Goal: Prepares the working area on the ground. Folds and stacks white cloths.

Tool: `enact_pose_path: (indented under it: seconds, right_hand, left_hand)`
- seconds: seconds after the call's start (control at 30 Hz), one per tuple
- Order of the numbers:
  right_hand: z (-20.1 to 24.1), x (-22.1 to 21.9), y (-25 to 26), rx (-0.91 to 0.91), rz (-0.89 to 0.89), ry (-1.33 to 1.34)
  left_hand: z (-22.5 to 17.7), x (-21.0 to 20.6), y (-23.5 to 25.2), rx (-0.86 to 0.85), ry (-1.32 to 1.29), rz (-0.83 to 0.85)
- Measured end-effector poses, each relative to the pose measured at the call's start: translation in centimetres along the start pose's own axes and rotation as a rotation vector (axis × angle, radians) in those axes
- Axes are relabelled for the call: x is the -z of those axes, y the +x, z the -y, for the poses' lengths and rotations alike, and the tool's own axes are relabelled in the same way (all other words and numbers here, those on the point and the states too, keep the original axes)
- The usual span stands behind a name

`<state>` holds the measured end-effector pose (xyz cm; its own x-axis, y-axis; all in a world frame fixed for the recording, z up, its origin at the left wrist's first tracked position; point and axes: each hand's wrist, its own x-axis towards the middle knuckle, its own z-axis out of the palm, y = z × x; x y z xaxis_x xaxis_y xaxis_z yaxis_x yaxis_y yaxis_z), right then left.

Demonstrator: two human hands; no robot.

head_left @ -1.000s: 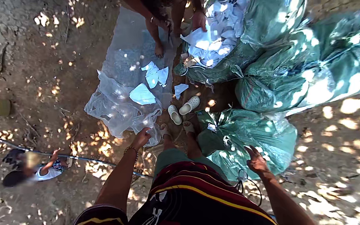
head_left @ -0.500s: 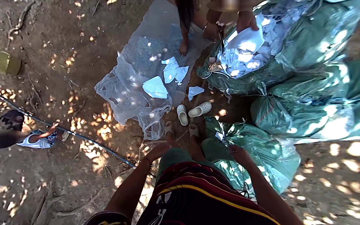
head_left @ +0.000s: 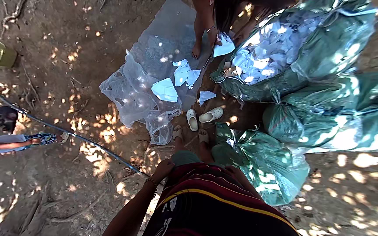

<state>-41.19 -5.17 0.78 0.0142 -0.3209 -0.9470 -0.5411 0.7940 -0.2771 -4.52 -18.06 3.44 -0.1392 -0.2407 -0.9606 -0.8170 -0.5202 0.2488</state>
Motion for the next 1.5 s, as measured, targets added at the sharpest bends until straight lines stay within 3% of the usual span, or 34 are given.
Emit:
enact_pose_path:
  seconds: [0.13,0.27,0.47,0.6,0.67,0.83,0.97,1.03,1.13,1.27,1.43,1.5]
  right_hand:
    - [0.2,-1.0,-0.8,0.036,-0.131,0.014]
    - [1.3,-0.8,-1.4,0.063,-0.155,0.037]
    - [1.8,-0.7,-0.9,0.03,-0.164,0.028]
    - [2.6,-0.5,-1.5,-0.026,-0.122,-0.041]
    - [3.4,-0.3,-2.2,-0.03,-0.128,-0.024]
    - [5.5,0.1,-4.2,0.025,-0.212,0.07]
    - [6.6,-0.2,-2.9,0.037,-0.273,0.09]
    - [8.2,-0.3,-2.1,0.053,-0.27,0.087]
    - [10.9,0.5,-0.2,0.117,-0.28,0.014]
    - [14.0,1.8,0.6,0.14,-0.228,-0.058]
    - [15.2,3.1,1.7,0.181,-0.163,-0.086]
    - [15.4,3.7,2.9,0.178,-0.124,-0.139]
  left_hand:
    - [-0.2,0.9,-2.6,0.043,-0.087,0.085]
    - [0.7,1.8,-3.9,-0.062,-0.068,0.181]
    - [2.1,0.8,-3.1,-0.294,-0.074,0.03]
    - [0.7,0.6,-5.0,-0.146,0.231,-0.029]
    - [1.0,0.3,-5.8,-0.169,0.205,-0.126]
    - [5.0,-1.3,-7.0,-0.581,-0.357,-0.536]
    - [6.7,-0.7,-8.0,-0.59,-0.515,-0.698]
    - [7.6,0.5,-7.8,-0.627,-0.346,-0.664]
    - [8.1,2.9,-6.1,-0.654,0.001,-0.431]
    - [5.4,5.6,-5.5,-0.428,0.364,-0.11]
    - [5.3,6.5,-6.6,-0.326,0.426,-0.1]
    - [6.9,6.1,-7.6,-0.384,0.409,-0.247]
